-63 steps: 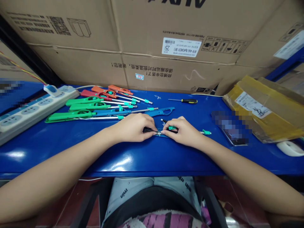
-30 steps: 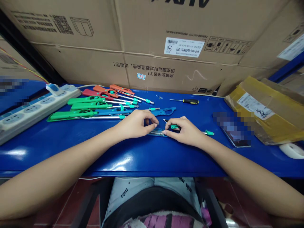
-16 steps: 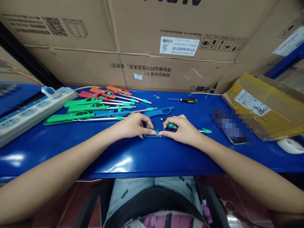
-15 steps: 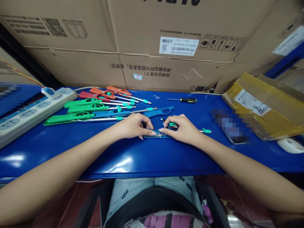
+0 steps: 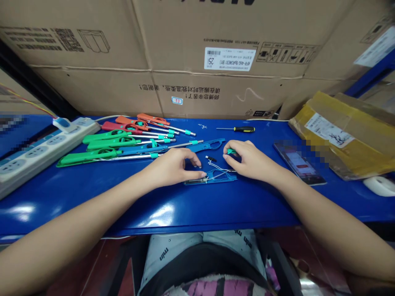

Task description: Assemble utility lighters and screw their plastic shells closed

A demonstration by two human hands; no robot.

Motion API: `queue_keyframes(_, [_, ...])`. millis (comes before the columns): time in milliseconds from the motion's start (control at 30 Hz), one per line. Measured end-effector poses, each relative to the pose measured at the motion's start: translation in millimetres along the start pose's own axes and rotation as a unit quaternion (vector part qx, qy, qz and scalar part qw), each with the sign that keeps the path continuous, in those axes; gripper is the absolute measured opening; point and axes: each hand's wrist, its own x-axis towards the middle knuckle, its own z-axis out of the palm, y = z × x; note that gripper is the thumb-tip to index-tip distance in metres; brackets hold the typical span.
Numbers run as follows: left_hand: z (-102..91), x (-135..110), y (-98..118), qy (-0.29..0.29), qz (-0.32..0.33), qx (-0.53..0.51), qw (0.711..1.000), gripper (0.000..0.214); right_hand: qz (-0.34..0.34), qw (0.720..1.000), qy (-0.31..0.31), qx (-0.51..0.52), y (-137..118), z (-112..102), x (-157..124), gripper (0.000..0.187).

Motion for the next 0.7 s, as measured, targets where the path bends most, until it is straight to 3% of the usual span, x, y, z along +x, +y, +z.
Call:
queue_keyframes(167, [11.4, 1, 0, -0.021, 0.032, -0.048, 0.998, 0.034, -0.02, 0.996, -0.075, -0.038, 9, -11, -1, 0.013])
queue_keyframes(300, [8.8, 4, -5, -0.045, -0.008, -0.064, 0.997, 0.029, -0.027, 0.996, -0.067, -0.047, 10, -16, -1, 0.025])
queue_keyframes(467, [4.8, 5, -8, -0.031, -0.015, -0.036, 0.999, 0.028, -0.026, 0.994, -0.073, -0.081, 14, -15, 0, 0.031])
queue_keyframes(700, [8.0, 5, -7, -0.002, 0.006, -0.02, 1.0, 0.026, -0.054, 0.995, -0.088, 0.008, 22, -17, -3, 0.019])
